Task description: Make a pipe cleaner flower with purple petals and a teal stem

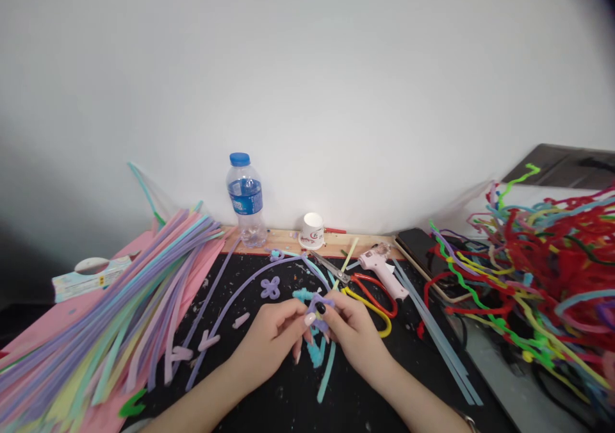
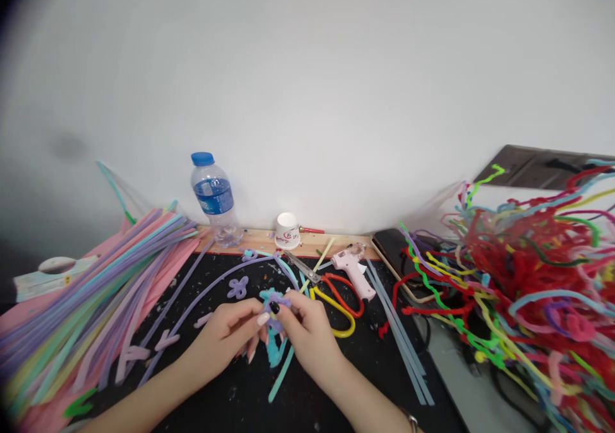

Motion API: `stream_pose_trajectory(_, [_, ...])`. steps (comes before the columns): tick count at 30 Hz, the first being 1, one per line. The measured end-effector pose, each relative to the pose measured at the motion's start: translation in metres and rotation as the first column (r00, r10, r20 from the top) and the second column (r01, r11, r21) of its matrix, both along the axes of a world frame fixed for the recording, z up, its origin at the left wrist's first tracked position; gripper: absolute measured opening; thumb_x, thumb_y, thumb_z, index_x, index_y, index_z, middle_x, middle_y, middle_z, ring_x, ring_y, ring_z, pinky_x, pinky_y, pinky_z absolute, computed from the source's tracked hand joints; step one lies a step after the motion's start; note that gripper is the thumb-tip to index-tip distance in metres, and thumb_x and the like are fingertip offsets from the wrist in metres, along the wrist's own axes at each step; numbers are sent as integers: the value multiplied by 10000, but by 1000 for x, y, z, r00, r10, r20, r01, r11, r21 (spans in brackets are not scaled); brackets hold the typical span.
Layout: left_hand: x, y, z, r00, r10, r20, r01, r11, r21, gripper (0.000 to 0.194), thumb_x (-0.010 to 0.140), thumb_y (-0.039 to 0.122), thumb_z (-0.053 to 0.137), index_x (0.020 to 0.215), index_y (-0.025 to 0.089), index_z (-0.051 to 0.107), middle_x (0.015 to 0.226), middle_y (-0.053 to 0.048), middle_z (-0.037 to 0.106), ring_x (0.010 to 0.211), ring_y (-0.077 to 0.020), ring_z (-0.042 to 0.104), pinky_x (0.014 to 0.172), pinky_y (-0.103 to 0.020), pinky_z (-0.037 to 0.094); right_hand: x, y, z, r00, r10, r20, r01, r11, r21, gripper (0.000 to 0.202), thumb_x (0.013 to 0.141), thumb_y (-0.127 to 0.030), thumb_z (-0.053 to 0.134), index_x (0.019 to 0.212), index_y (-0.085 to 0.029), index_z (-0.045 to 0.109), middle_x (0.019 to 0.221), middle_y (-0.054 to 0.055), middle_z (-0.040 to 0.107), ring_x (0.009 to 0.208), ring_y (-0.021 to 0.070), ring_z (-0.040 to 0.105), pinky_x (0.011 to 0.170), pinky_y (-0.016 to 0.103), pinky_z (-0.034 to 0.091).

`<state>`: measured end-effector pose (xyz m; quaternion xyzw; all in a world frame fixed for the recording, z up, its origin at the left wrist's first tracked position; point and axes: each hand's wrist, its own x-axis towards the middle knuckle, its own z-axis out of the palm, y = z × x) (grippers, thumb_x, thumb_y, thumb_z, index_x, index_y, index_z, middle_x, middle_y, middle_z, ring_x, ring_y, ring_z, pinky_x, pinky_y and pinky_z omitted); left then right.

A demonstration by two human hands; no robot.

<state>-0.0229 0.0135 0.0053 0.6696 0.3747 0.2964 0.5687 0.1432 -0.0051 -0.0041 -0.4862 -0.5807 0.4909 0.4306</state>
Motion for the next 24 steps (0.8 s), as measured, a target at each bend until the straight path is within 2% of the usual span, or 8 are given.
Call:
stream_pose_trajectory(3, [1,0,-3,1000,-3,21,3,1000,-28,277,863,321,489,647,154,531,563,33,542,409,-71,454,425,-178,382,-1,-1,1,1000,26,-3,-26,999,34,298,881,-377,492,675,-162,509,536,-53,413,469,79,331,438,206,247])
stream_pose_trajectory(7, [-1,1,-4,999,-27,-21,27,999,16,270,859,292,490,632,151,530,554,34,515,422,-76,453,428,-181,377,2,1,2,997,54,-59,-53,998,22,339,907,-404,435,665,-171,484,502,-74,351,439,73,275,419,209,200])
stream_pose_trajectory(11, [-2,2,-3,999,-35,-37,36,998,43,265,861,289,486,637,154,523,568,37,511,422,-73,452,428,-181,370,5,4,6,997,26,-71,-24,999,32,254,869,-353,522,712,-154,548,581,-42,457,509,86,372,471,207,282])
stream_pose_trajectory(15, [-3,5,-3,999,34,-8,-34,998,58,255,889,308,444,721,158,562,546,41,535,445,-85,488,469,-188,396,4,5,10,999,-45,-27,47,995,84,235,828,-305,578,673,-134,624,636,-15,494,583,97,426,529,211,334])
stream_pose_trajectory(20, [-4,6,-4,994,109,3,-109,994,3,243,882,354,450,781,166,566,497,38,567,456,-114,532,477,-206,426,1,4,8,987,-53,-153,28,987,-160,227,796,-355,602,761,-132,632,467,-69,453,362,43,311,343,171,229])
stream_pose_trajectory(22, [-3,6,-3,993,120,13,-120,993,-24,248,878,363,453,776,165,564,502,36,572,458,-118,546,481,-211,436,0,5,6,973,-55,-223,11,981,-194,218,778,-354,622,788,-137,627,438,-72,480,324,48,347,313,163,267])
stream_pose_trajectory(24, [-2,5,-2,990,141,23,-140,989,-41,249,871,369,463,766,164,560,493,39,570,451,-118,550,482,-215,440,0,5,5,953,-30,-301,-36,976,-213,191,751,-321,657,810,-142,625,459,-59,537,339,66,426,326,170,357])
